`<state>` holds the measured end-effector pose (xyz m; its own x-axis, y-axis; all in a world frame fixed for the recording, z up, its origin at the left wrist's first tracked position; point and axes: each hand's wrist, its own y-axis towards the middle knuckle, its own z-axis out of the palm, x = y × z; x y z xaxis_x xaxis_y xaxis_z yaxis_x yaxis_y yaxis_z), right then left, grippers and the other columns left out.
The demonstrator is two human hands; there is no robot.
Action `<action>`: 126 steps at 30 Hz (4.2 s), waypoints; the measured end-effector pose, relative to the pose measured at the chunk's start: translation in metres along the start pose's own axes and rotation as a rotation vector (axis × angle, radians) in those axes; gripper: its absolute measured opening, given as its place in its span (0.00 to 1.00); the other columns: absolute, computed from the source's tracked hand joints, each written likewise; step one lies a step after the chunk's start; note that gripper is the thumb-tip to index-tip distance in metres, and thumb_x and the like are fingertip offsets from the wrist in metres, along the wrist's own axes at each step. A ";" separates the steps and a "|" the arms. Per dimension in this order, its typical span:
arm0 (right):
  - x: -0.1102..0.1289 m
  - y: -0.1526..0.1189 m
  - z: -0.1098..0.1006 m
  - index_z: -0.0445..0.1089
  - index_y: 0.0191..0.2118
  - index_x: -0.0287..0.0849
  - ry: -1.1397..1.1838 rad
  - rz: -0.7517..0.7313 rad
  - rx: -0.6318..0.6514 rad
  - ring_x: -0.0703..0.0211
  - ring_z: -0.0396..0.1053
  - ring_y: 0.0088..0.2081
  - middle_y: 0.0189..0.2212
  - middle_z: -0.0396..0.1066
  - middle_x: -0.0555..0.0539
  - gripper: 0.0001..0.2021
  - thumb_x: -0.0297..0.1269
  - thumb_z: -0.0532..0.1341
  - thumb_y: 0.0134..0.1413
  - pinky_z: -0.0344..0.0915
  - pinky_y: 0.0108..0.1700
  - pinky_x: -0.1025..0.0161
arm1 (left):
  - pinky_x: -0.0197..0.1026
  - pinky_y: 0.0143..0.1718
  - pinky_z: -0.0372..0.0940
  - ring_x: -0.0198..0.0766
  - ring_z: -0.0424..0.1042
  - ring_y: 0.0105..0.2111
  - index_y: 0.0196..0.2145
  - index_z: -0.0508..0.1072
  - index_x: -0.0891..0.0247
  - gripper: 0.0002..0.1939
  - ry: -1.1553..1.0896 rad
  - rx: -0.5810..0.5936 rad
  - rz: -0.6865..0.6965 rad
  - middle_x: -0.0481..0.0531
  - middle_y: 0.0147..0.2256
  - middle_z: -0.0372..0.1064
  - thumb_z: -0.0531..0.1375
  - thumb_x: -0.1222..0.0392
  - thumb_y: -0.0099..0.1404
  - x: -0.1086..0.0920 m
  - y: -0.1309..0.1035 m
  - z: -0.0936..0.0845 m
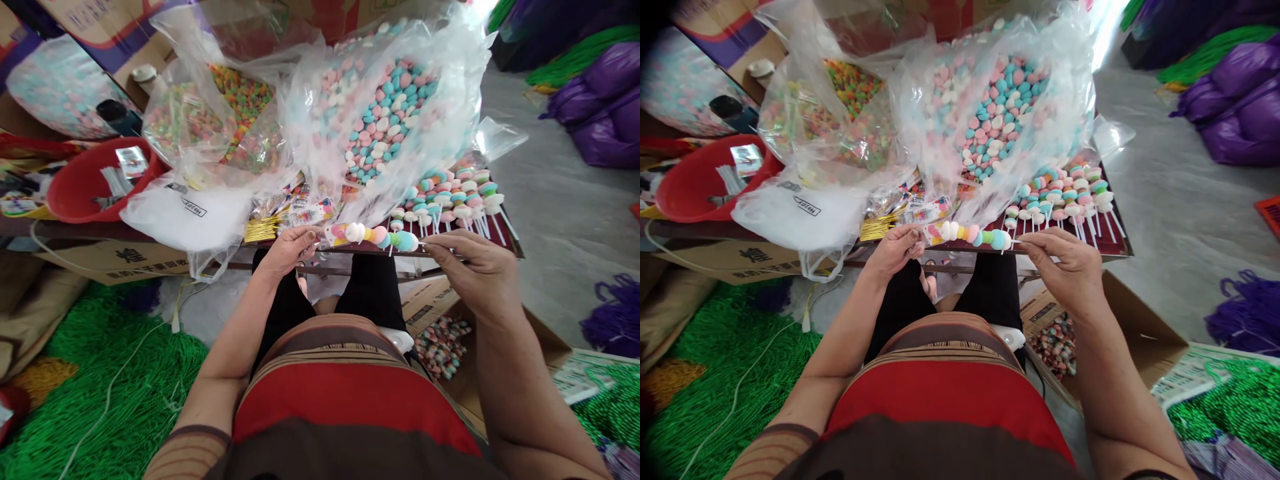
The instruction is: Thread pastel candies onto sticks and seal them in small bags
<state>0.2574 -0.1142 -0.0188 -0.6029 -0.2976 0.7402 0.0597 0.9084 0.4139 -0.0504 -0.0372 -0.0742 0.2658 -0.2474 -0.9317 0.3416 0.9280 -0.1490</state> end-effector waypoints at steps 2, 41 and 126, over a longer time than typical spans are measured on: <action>-0.001 0.002 -0.002 0.81 0.32 0.48 0.005 0.000 -0.006 0.57 0.76 0.33 0.32 0.80 0.47 0.05 0.37 0.67 0.58 0.72 0.38 0.60 | 0.32 0.20 0.47 0.24 0.54 0.17 0.35 0.82 0.67 0.28 0.015 0.005 -0.009 0.41 0.17 0.58 0.76 0.39 0.48 -0.001 0.000 0.000; -0.018 -0.013 0.008 0.80 0.37 0.46 0.088 0.241 0.209 0.63 0.66 0.24 0.21 0.69 0.54 0.10 0.45 0.65 0.60 0.63 0.28 0.64 | 0.33 0.18 0.42 0.25 0.53 0.16 0.43 0.84 0.69 0.29 0.161 0.265 -0.102 0.43 0.17 0.58 0.73 0.41 0.53 -0.027 0.003 0.001; 0.038 -0.038 0.122 0.72 0.33 0.43 1.026 0.455 0.149 0.66 0.63 0.19 0.20 0.72 0.53 0.20 0.57 0.66 0.58 0.64 0.24 0.66 | 0.40 0.40 0.66 0.37 0.72 0.34 0.38 0.78 0.61 0.25 0.271 -0.043 0.278 0.51 0.34 0.75 0.62 0.34 0.64 -0.021 -0.032 0.065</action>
<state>0.1353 -0.1244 -0.0705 0.3923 0.0317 0.9193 -0.0301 0.9993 -0.0216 -0.0086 -0.0799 -0.0282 0.0935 0.0926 -0.9913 0.2503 0.9615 0.1134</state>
